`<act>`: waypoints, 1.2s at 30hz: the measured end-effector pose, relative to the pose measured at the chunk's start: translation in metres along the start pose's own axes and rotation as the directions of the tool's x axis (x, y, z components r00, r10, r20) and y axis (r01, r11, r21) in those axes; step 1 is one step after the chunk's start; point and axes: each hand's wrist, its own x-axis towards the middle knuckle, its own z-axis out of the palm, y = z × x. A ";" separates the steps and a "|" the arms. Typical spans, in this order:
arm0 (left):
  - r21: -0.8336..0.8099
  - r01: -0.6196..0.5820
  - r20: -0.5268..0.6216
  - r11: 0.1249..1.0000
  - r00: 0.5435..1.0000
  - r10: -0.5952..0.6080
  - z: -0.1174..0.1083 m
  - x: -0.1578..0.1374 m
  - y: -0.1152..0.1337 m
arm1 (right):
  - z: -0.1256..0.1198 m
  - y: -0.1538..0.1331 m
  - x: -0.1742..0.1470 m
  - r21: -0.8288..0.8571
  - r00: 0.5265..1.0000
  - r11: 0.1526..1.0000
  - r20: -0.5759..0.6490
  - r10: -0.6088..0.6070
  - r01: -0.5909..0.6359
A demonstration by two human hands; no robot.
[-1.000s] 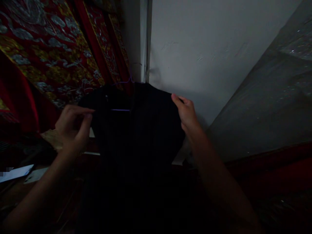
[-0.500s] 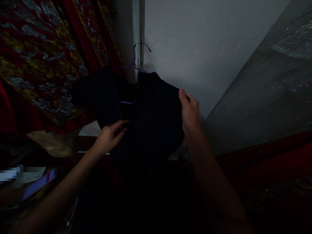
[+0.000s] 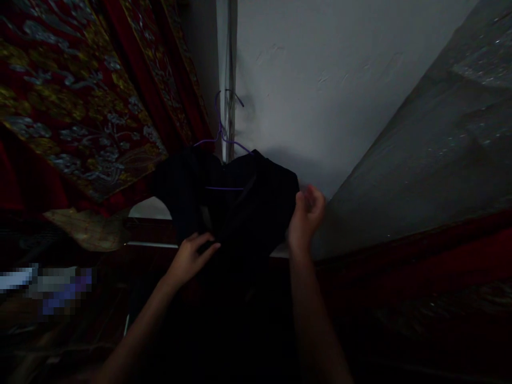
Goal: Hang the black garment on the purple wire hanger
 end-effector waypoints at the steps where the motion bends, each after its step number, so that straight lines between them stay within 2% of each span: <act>1: -0.038 0.014 -0.069 0.999 0.997 -0.017 0.006 -0.005 0.003 | -0.008 0.003 -0.022 -0.049 0.995 0.998 -0.090 -0.043 0.039; 2: -0.070 0.024 -0.140 0.997 0.990 -0.034 0.013 -0.010 0.005 | -0.016 0.006 -0.048 -0.051 0.990 0.999 -0.141 -0.019 0.012; 3: -0.095 0.036 -0.207 0.995 0.977 -0.055 0.019 -0.014 0.008 | -0.023 0.009 -0.077 -0.036 0.991 0.997 -0.115 0.069 -0.074; 4: -0.118 0.052 -0.264 0.992 0.961 -0.082 0.024 -0.017 0.010 | -0.029 0.010 -0.106 -0.033 0.981 0.981 -0.036 0.189 -0.191; 6: -0.172 0.088 -0.340 0.981 0.929 -0.143 0.032 -0.022 0.015 | -0.032 0.008 -0.157 -0.071 0.903 0.919 0.171 0.395 -0.388; 7: -0.208 0.098 -0.355 0.973 0.920 -0.168 0.035 -0.024 0.017 | -0.030 0.006 -0.176 -0.096 0.852 0.893 0.268 0.449 -0.440; 9: -0.292 0.097 -0.349 0.952 0.915 -0.200 0.036 -0.027 0.022 | -0.020 -0.001 -0.197 -0.122 0.785 0.879 0.406 0.469 -0.462; 11: -0.358 0.081 -0.322 0.930 0.924 -0.205 0.035 -0.029 0.027 | -0.007 -0.008 -0.201 -0.113 0.766 0.890 0.468 0.440 -0.442; 15: -0.414 0.064 -0.313 0.908 0.927 -0.208 0.027 -0.032 0.033 | 0.009 -0.017 -0.193 -0.087 0.776 0.900 0.476 0.414 -0.427; 18: -0.426 0.047 -0.322 0.904 0.925 -0.200 0.024 -0.034 0.034 | 0.008 -0.017 -0.194 -0.095 0.770 0.894 0.474 0.427 -0.437; 21: -0.413 -0.002 -0.286 0.911 0.950 -0.127 0.024 -0.034 0.033 | 0.002 -0.012 -0.199 -0.111 0.751 0.889 0.495 0.437 -0.445; 24: -0.415 -0.051 -0.275 0.908 0.959 -0.072 0.028 -0.033 0.034 | -0.002 -0.007 -0.198 -0.106 0.765 0.908 0.504 0.401 -0.406; 28: -0.464 -0.024 -0.295 0.885 0.947 -0.128 0.037 -0.034 0.035 | -0.004 -0.007 -0.190 -0.135 0.786 0.932 0.504 0.357 -0.337; 33: -0.517 0.038 -0.311 0.855 0.923 -0.229 0.043 -0.032 0.037 | -0.004 -0.010 -0.189 -0.174 0.774 0.935 0.525 0.352 -0.308; 36: -0.523 0.059 -0.329 0.850 0.906 -0.266 0.044 -0.031 0.037 | -0.003 -0.011 -0.193 -0.175 0.799 0.945 0.505 0.326 -0.276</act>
